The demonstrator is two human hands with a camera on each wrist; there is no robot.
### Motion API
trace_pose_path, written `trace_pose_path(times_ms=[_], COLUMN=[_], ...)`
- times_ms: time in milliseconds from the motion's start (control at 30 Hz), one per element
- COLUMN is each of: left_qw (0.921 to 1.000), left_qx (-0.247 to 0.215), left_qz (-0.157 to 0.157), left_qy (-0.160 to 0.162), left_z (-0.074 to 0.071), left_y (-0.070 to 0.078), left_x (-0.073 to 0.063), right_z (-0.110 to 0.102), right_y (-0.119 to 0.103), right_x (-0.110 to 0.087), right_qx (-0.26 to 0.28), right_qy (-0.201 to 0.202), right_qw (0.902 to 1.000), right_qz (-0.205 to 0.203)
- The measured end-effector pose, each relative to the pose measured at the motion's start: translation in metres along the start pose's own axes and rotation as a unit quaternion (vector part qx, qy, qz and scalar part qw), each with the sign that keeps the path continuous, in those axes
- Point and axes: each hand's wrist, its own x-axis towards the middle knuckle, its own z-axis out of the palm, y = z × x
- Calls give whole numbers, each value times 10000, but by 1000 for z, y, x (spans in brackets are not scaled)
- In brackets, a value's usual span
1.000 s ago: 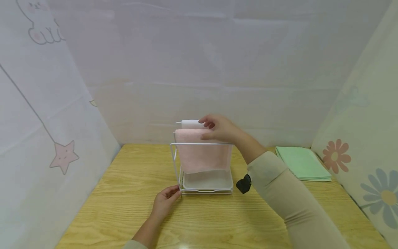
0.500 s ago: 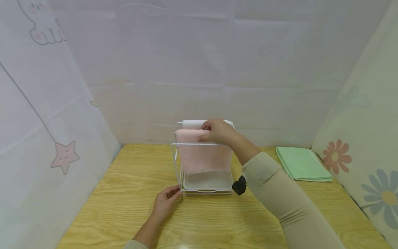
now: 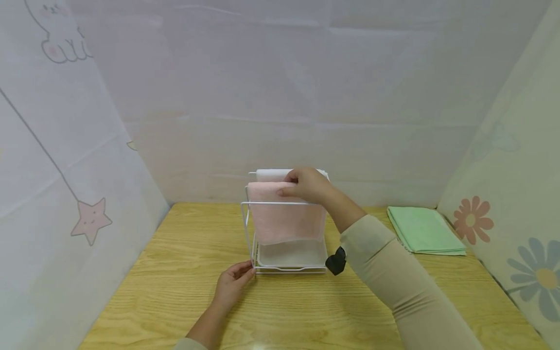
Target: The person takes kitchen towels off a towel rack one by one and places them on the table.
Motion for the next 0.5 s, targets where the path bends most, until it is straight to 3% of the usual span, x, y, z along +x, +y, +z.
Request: trace_pose_path(times_ms=[300,500], left_qw=[10000,10000], left_qx=[15,34], left_qz=[1,-35], left_qy=[22,-13], left_z=[0,0], left_y=[1,1], left_x=[0,0], right_z=[-1,-2], right_y=[1,2], right_x=[-1,-1], right_qx=[124,509], right_qy=[111,128], right_qw=[9999,9986], right_qz=[15,69])
